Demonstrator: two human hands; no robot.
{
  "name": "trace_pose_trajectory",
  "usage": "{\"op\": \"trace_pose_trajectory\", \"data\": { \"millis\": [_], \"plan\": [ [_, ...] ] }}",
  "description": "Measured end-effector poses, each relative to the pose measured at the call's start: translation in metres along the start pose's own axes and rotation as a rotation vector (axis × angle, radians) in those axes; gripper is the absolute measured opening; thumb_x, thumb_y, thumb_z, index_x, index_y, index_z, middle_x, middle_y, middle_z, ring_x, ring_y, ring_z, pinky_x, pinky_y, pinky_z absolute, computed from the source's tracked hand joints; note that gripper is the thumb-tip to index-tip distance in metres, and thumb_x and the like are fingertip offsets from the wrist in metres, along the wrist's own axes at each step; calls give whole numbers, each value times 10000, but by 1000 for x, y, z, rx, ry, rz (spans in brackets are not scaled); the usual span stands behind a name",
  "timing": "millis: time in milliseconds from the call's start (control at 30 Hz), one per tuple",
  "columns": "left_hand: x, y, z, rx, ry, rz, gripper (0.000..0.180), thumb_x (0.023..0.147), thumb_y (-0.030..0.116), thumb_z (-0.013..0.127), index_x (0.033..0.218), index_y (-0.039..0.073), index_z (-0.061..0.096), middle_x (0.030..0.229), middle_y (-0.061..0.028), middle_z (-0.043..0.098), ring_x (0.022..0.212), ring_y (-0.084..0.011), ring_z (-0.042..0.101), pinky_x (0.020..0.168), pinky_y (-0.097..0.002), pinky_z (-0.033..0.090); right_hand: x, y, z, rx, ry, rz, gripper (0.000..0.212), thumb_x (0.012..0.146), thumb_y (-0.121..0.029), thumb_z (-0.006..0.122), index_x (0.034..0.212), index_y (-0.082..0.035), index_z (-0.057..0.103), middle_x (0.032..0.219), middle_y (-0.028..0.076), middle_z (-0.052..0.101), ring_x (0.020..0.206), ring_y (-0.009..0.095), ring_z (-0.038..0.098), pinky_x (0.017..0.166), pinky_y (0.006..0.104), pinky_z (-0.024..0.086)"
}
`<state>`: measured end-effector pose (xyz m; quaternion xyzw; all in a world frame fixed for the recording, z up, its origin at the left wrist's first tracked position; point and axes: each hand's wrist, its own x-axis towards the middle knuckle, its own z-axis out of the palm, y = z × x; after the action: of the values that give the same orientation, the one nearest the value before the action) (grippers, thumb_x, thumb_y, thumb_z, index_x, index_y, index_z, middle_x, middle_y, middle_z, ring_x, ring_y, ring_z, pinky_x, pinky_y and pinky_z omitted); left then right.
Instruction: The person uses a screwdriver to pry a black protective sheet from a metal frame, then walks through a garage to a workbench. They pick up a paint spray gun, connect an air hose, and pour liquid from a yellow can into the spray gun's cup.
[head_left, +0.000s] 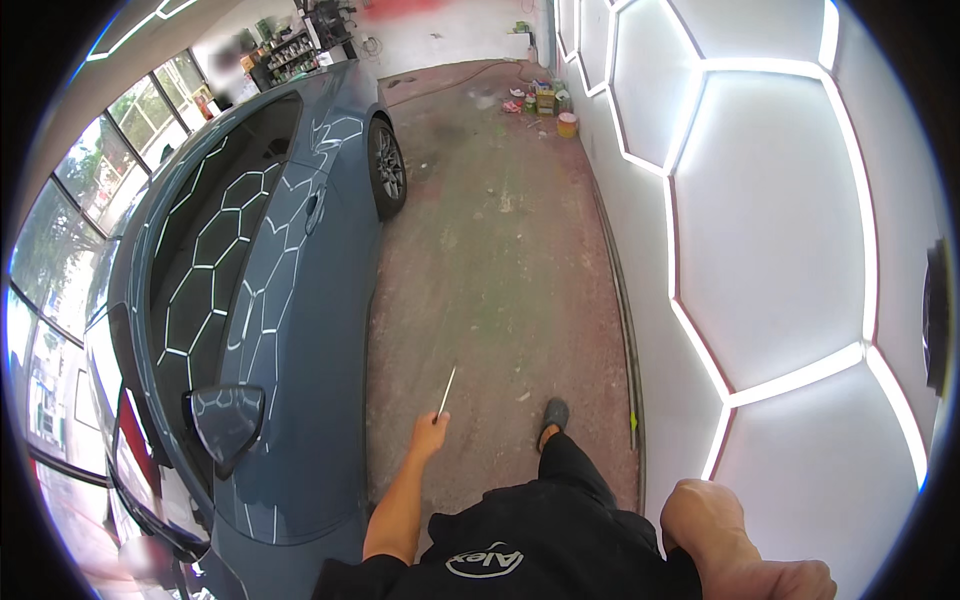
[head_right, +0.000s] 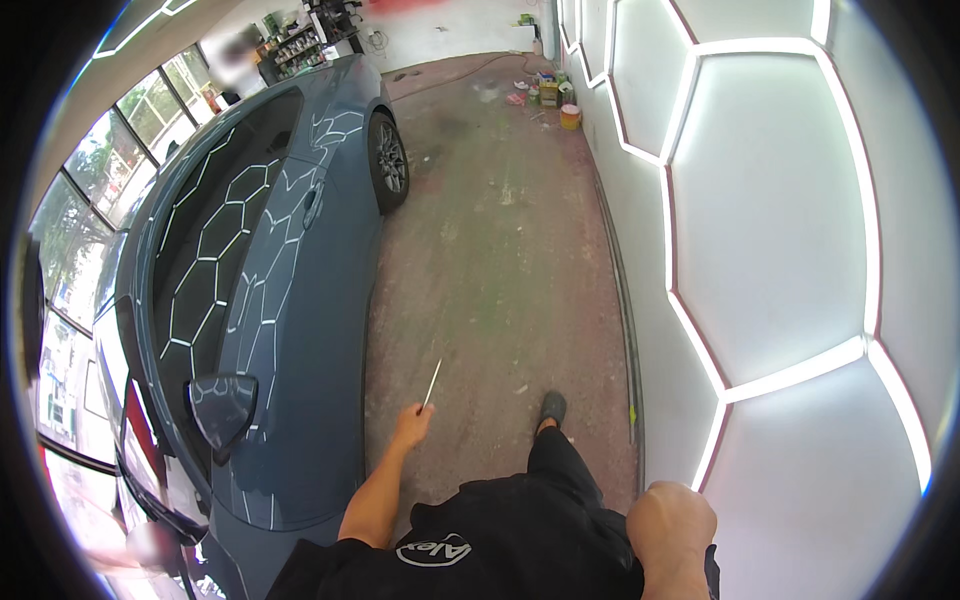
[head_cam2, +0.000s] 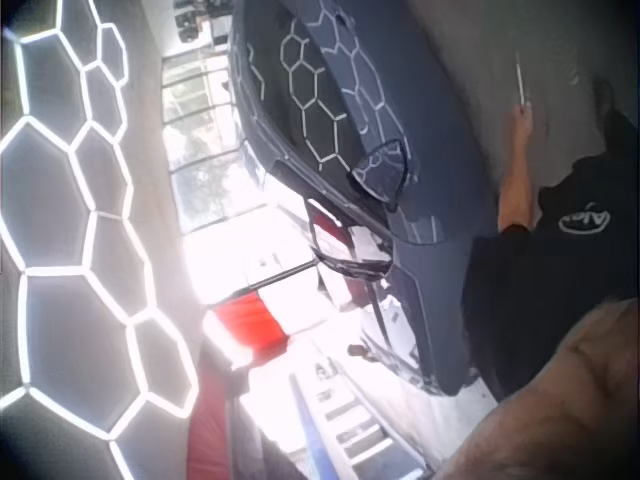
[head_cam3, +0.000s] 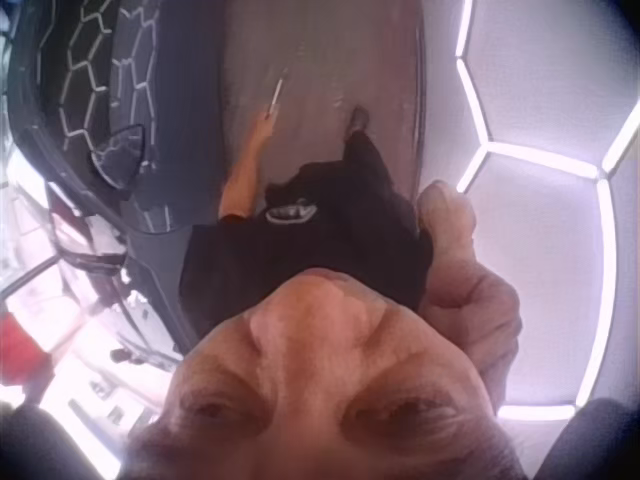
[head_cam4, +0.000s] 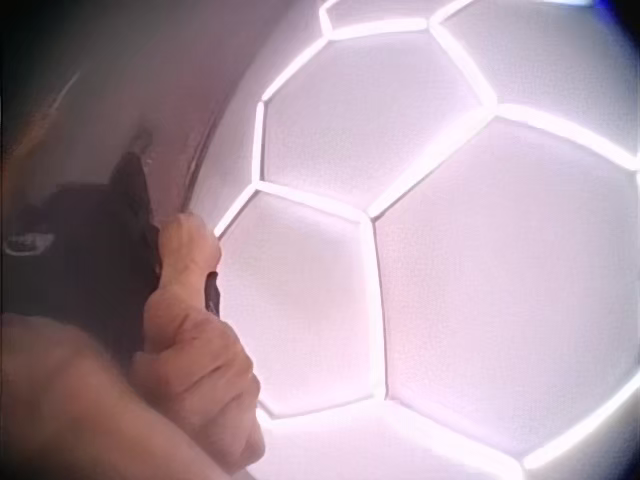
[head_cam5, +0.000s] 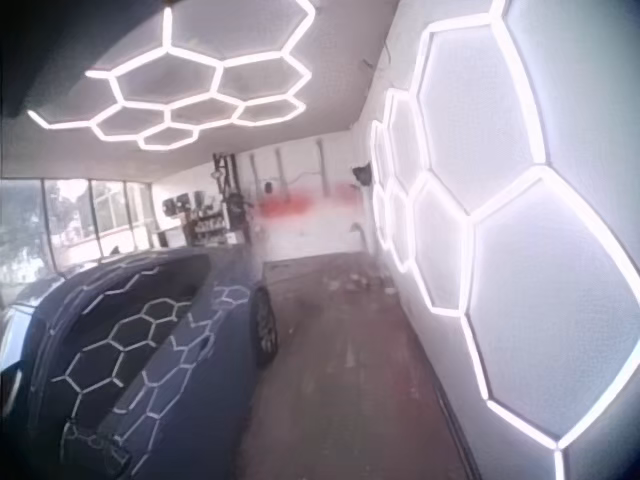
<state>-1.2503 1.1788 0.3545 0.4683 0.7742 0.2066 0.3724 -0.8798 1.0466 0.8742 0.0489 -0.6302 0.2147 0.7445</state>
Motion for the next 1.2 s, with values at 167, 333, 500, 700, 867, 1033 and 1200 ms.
{"op": "trace_pose_trajectory", "data": {
  "millis": [167,333,500,700,867,1033,1200],
  "plan": [
    [26,-74,47,-161,-203,-449,435,954,356,677,1061,-63,716,791,-150,682,749,-256,671,679,-435,506,77,174,-78,19,-29,-43,241,880,-84,649,712,-132,484,577,-27,578,414,95,532,395,235,428],
    [39,-46,58,-151,-391,-716,447,962,355,669,1072,-76,708,829,-156,679,776,-256,673,688,-428,507,118,371,-125,-11,-74,-72,167,880,-70,631,793,-101,492,632,4,580,449,135,535,432,265,448],
    [197,23,54,-128,-467,-828,470,978,376,658,1111,-72,704,906,-174,694,814,-279,684,711,-439,519,117,579,-181,-212,-72,-167,114,880,-55,613,875,-69,500,688,35,583,484,176,538,468,295,468],
    [524,143,-9,1,-421,-707,498,996,401,643,1158,-66,701,998,-196,713,859,-306,697,739,-451,533,118,844,-279,-966,-312,465,173,940,46,567,1081,-38,619,820,129,661,631,253,627,605,362,521],
    [845,354,-160,-34,64,-180,449,1013,392,584,1146,-26,680,764,-150,668,680,-284,667,631,-440,505,81,1008,-362,-1097,-637,1101,155,978,-37,564,1097,23,644,1043,220,724,904,438,710,784,496,556],
    [1025,612,-243,-149,149,145,453,1006,434,573,1084,-6,655,959,-205,702,942,-375,683,837,-468,497,29,1124,-454,-1078,-1172,1842,345,999,-260,564,1165,18,681,1157,254,712,1089,466,669,945,542,526],
    [1168,632,-222,-197,131,237,385,1016,370,615,965,-12,624,719,-88,568,673,-199,544,640,-398,450,43,1319,-539,-1120,-1149,1816,470,960,-351,635,1279,-7,673,1189,272,710,1165,447,655,1000,536,509]
  ]
}}
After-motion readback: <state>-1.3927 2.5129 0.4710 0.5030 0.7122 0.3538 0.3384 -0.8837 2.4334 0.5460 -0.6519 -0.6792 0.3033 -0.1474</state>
